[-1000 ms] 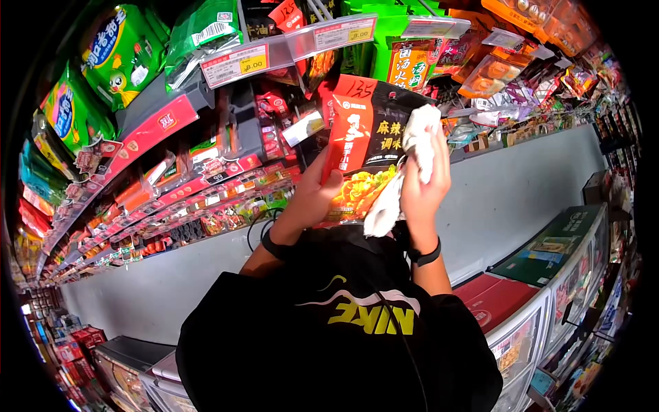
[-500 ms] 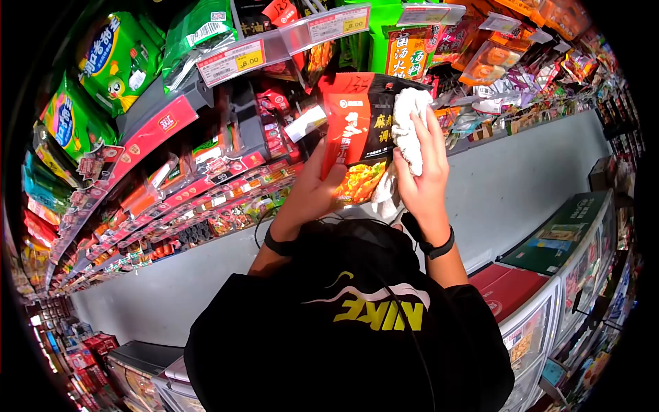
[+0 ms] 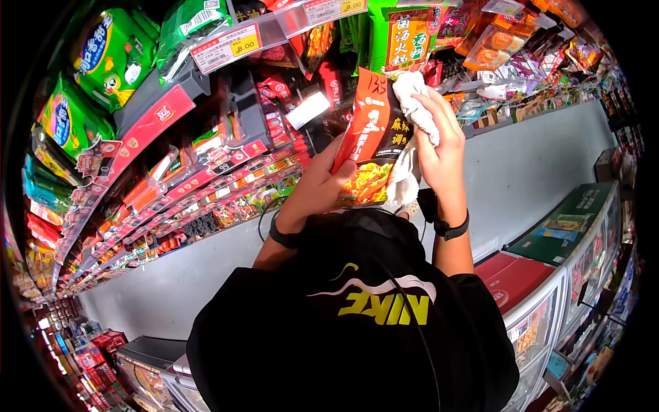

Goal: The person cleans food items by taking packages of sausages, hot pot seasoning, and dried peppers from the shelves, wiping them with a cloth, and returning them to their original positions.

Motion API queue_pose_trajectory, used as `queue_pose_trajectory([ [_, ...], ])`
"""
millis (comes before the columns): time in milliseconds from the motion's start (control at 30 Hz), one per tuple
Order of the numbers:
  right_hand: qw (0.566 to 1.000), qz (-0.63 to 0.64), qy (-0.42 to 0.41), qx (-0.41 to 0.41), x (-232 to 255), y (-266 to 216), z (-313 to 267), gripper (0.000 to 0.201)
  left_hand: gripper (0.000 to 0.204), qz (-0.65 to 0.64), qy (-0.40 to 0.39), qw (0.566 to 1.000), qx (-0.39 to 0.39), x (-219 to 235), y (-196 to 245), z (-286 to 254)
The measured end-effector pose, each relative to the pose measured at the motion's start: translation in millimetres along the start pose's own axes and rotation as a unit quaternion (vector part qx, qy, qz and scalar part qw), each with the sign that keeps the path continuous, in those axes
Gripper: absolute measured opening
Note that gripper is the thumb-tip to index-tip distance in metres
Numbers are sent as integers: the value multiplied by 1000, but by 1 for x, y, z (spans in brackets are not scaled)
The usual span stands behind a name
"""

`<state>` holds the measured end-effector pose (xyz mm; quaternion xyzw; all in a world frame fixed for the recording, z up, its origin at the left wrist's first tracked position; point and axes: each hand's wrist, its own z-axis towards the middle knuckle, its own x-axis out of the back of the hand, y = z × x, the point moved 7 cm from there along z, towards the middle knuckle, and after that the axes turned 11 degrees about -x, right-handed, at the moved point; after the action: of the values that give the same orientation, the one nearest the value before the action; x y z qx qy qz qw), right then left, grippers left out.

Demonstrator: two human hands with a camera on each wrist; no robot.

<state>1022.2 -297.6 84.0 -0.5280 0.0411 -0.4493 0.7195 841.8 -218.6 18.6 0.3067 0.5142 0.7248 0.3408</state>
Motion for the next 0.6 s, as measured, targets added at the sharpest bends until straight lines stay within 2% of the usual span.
queue_pose_trajectory([
  [67,1000,-18,13,4,-1,-6,-6,46,55,-5,3,1000,-9,-2,-4,1],
  [133,997,-46,31,47,-12,-19,-18,46,55,-10,0,1000,-15,-6,-8,0],
  [167,995,-48,28,83,-21,-26,-25,47,51,-29,28,999,-14,-5,-10,1],
  [200,988,-49,-27,144,-31,-34,-31,48,47,-48,56,997,-12,-4,-13,0],
  [233,981,-42,-72,178,-41,-40,-36,48,39,-50,74,996,28,2,-25,0],
  [267,969,-37,-118,215,-50,-46,-40,48,36,-149,128,980,33,2,-30,-3],
  [333,973,-22,-143,182,-52,-52,-40,45,38,-143,186,972,-2,10,-27,-1],
  [367,972,-16,-149,180,-51,-51,-41,41,38,-145,188,971,-7,14,-31,-1],
  [433,966,-4,-176,187,-48,-52,-50,41,43,-106,200,973,36,23,-42,-7],
  [467,961,8,-202,190,-48,-51,-55,40,43,-107,204,972,32,23,-37,-6],
  [533,952,23,-239,193,-51,-44,-61,40,47,-184,242,952,23,22,-27,-3],
  [600,947,31,-262,182,-48,-41,-62,40,49,-184,228,956,15,23,-29,-5],
])
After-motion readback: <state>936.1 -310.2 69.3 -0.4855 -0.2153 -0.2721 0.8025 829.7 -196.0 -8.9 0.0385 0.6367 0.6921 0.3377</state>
